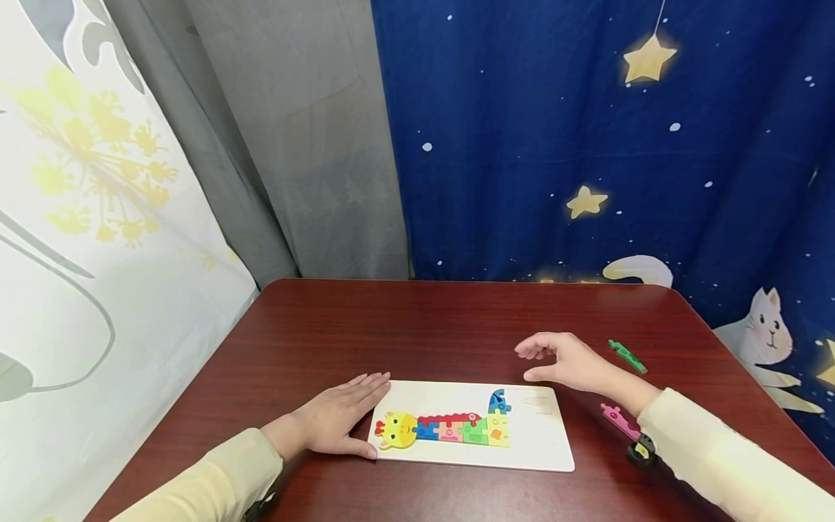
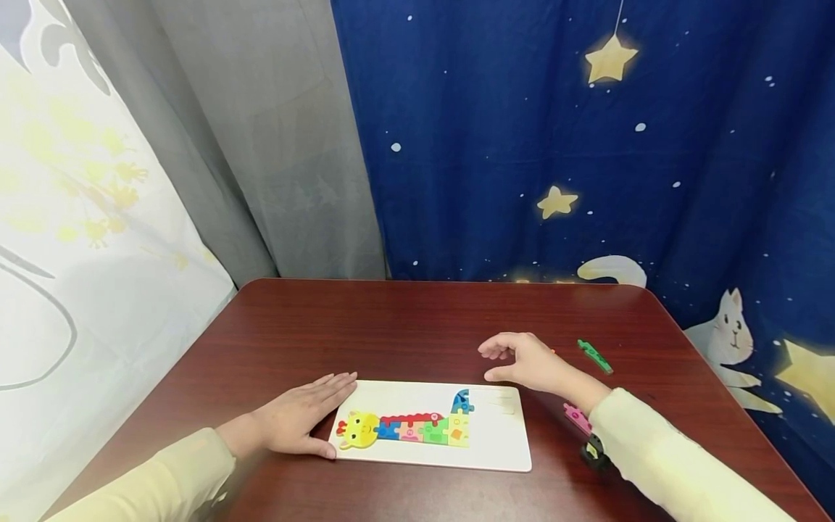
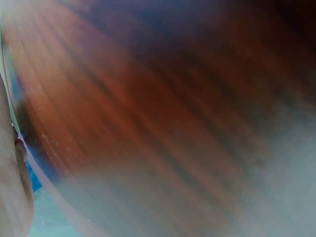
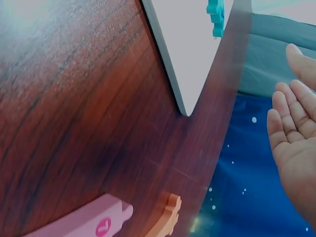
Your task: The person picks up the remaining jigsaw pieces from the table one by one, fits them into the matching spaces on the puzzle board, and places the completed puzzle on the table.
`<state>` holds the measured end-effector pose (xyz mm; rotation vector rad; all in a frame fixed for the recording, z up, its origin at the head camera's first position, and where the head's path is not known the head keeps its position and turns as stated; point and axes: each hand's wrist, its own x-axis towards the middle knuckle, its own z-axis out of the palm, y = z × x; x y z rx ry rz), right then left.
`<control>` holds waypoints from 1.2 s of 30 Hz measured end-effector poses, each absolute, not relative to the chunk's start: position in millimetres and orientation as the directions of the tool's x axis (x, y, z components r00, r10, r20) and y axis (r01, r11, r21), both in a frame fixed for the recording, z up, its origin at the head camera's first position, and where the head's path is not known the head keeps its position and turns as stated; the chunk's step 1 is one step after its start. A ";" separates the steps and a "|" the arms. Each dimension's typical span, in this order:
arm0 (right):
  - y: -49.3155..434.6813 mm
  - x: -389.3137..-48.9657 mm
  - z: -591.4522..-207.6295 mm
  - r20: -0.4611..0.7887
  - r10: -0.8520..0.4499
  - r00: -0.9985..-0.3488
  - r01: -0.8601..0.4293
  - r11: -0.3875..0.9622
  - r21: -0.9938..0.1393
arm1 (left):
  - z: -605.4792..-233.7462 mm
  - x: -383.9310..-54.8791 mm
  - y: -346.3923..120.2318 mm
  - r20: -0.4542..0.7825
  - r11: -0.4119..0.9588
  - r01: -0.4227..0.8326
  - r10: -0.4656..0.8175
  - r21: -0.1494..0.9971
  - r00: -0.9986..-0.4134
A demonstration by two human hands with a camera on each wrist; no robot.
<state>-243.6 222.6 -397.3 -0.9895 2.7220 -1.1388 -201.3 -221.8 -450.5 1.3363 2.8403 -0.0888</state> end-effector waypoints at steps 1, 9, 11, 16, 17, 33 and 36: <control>223.9 -242.7 -396.3 0.206 -0.556 -0.805 -0.538 0.537 -0.650 | -450.5 -201.5 -222.0 -0.025 0.636 0.770 0.770 -0.050 -0.638; 240.2 -233.9 -391.6 0.240 -0.492 -0.837 -0.520 0.578 -0.628 | -450.6 -202.0 -222.6 -0.018 0.627 0.778 0.778 -0.048 -0.628; 245.0 -231.4 -391.4 0.247 -0.473 -0.846 -0.512 0.589 -0.625 | -450.7 -201.9 -222.4 -0.017 0.626 0.779 0.779 -0.048 -0.627; 256.3 -225.2 -390.3 0.280 -0.419 -0.864 -0.498 0.626 -0.600 | -451.2 -201.6 -221.9 -0.013 0.624 0.780 0.780 -0.048 -0.625; 258.3 -224.1 -390.1 0.290 -0.408 -0.866 -0.497 0.630 -0.597 | -451.3 -201.6 -221.8 -0.012 0.624 0.780 0.780 -0.049 -0.625; 289.3 -199.4 -389.0 0.359 -0.244 -0.901 -0.422 0.687 -0.592 | -451.3 -202.7 -222.0 -0.024 0.628 0.776 0.776 -0.056 -0.630; 294.3 -196.6 -391.4 0.372 -0.220 -0.902 -0.413 0.692 -0.592 | -451.0 -202.7 -222.2 -0.021 0.625 0.779 0.779 -0.051 -0.626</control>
